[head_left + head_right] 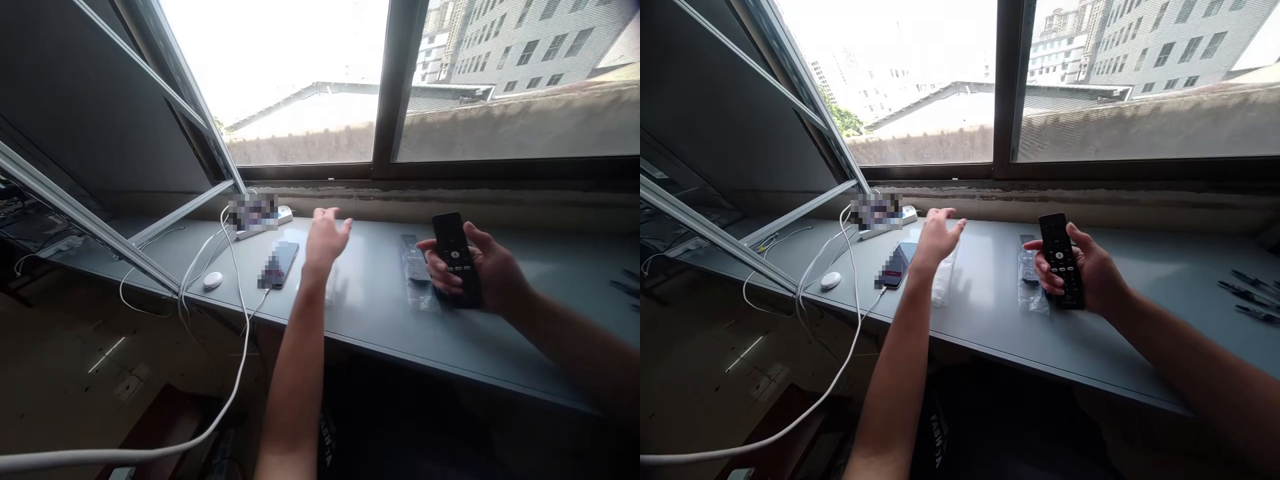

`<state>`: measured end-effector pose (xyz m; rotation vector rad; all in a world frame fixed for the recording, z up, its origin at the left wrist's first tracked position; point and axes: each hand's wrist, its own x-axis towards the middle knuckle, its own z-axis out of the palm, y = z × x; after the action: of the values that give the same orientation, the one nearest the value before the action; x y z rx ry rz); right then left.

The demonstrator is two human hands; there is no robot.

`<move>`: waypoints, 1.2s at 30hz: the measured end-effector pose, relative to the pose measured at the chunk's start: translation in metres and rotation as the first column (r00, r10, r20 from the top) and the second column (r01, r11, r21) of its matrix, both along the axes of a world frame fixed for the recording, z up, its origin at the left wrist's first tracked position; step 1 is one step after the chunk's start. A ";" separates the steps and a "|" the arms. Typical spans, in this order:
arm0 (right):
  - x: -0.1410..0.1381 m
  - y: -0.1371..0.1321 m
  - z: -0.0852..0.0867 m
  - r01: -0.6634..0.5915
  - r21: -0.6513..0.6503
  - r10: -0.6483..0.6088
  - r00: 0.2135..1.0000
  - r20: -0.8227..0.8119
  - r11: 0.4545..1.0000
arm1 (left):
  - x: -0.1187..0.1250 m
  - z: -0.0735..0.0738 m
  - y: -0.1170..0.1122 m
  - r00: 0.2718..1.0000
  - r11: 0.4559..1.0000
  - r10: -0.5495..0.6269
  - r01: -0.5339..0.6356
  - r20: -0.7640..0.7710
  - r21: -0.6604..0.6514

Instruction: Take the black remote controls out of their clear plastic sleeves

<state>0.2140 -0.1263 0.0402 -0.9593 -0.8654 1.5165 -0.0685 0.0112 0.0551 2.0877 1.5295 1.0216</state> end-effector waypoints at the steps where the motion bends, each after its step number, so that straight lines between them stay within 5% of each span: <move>1: -0.001 0.000 0.001 -0.002 -0.028 0.001 1.000 -0.020 1.000 | 0.015 0.004 -0.002 0.996 0.998 -0.063 0.062 0.055 0.022; 6: -0.006 -0.001 -0.002 -0.042 -0.225 0.005 0.987 -0.163 0.974 | 0.085 0.003 -0.006 0.941 0.973 -0.232 0.226 0.245 0.052; 11: -0.007 0.002 -0.005 -0.043 -0.319 -0.063 0.947 -0.314 0.947 | 0.126 -0.033 -0.005 0.879 0.962 -0.253 0.275 0.403 0.004; 16: 0.006 0.007 -0.001 0.009 -0.282 -0.099 0.946 -0.308 0.959 | 0.128 -0.062 -0.005 0.928 0.970 -0.222 0.242 0.300 -0.032; 19: 0.012 0.008 0.003 0.031 -0.347 -0.144 0.941 -0.306 0.937 | 0.123 -0.066 -0.006 0.936 0.967 -0.231 0.251 0.266 -0.043; 26: 0.007 0.005 0.001 0.025 -0.279 -0.124 0.931 -0.344 0.960 | 0.125 -0.076 -0.003 0.943 0.961 -0.251 0.269 0.218 -0.059; 36: 0.007 0.010 0.000 0.100 -0.210 -0.159 0.944 -0.288 0.973 | 0.136 -0.090 -0.002 0.951 0.954 -0.301 0.299 -0.073 -0.040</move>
<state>0.2206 -0.1167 0.0399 -0.8724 -0.4322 1.6004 0.0673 0.0088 -0.0349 2.2744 1.2006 0.8105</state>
